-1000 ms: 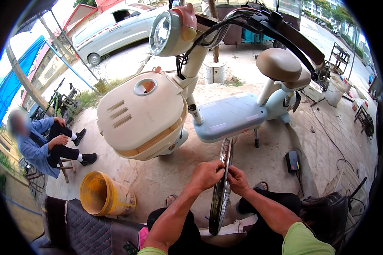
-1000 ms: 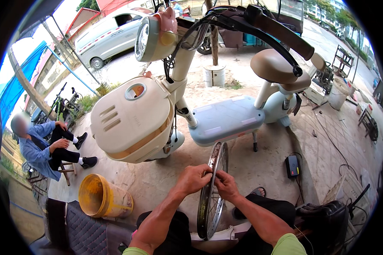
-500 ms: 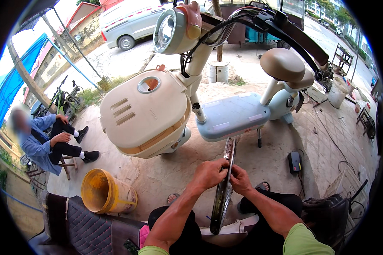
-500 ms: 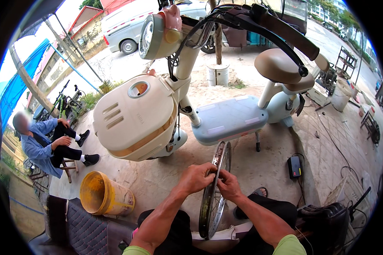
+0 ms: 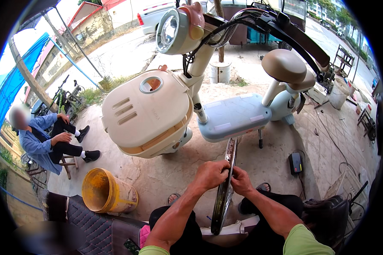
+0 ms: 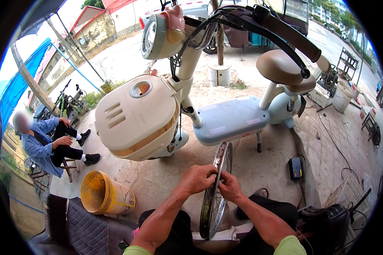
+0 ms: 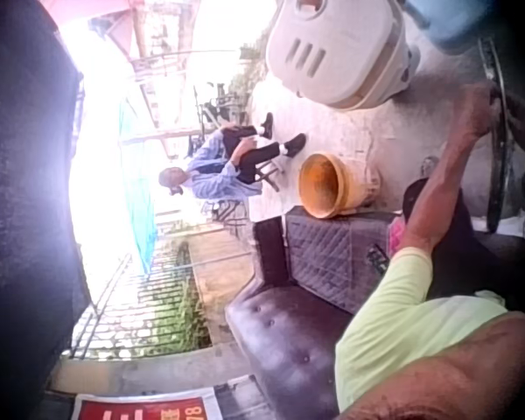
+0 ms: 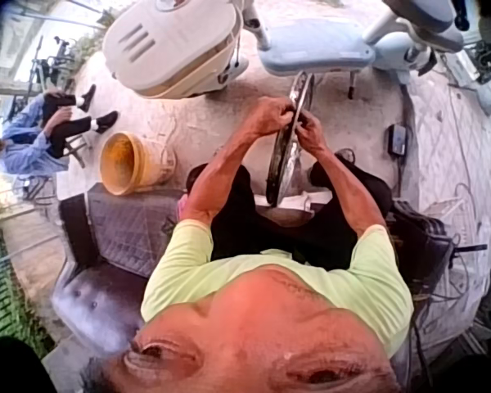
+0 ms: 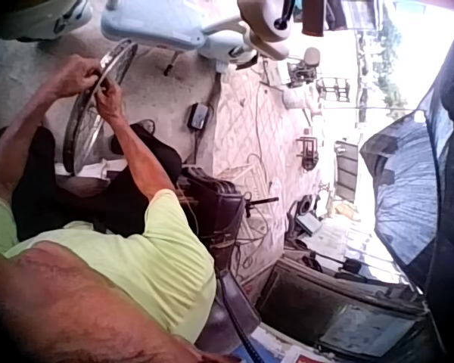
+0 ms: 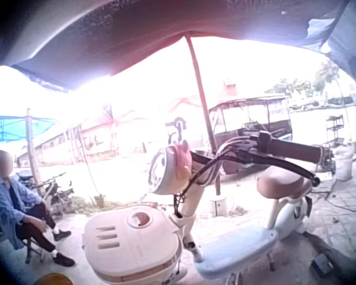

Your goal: The person holds a scooter wheel on their lap and repeatedly adjusts the rim and spokes by hand. They rotate the wheel and make small manual adjustments to the rim area throughout the clip.

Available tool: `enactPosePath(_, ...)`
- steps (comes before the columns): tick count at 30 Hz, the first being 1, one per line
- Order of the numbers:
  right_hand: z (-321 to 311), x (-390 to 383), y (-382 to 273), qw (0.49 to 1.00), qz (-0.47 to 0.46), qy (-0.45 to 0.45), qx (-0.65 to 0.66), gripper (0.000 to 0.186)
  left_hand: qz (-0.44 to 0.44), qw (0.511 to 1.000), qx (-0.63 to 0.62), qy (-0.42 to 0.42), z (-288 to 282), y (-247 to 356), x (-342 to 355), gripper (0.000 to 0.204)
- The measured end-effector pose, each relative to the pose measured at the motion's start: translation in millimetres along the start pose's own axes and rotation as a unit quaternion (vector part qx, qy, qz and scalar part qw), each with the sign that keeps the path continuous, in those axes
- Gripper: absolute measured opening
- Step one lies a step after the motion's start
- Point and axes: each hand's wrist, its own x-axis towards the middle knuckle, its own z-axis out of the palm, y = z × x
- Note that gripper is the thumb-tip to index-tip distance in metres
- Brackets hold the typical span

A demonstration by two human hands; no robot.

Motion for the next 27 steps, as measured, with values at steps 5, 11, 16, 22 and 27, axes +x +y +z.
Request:
enactPosePath(5, 1.5, 0.9, -3.6, 1.0, 0.011, -0.004, 0.014, 0.023, -0.002, 1.0, -0.008, 0.014, 3.2, -3.9, -0.5, 0.023)
enactPosePath(11, -1.4, -0.9, 4.3, 0.999, 0.027, -0.011, 0.014, 0.026, 0.013, 1.0, -0.014, 0.009, 5.2, -5.8, 1.0, 0.022)
enactPosePath(16, -0.5, 0.1, 0.6, 0.999, 0.024, -0.014, 0.019, 0.027, 0.006, 1.0, -0.015, 0.011, 7.0, -7.5, 2.2, 0.023)
enactPosePath(22, 0.8, 0.3, -7.0, 0.999, 0.024, -0.036, 0.031, 0.027, 0.023, 0.999, -0.029, 0.011, 2.5, -3.0, -0.3, 0.023)
enactPosePath(27, 4.1, 0.9, -1.5, 0.996, 0.008, -0.034, 0.081, 0.03, 0.012, 0.999, -0.024, 0.022, 3.9, -5.0, -1.3, 0.023)
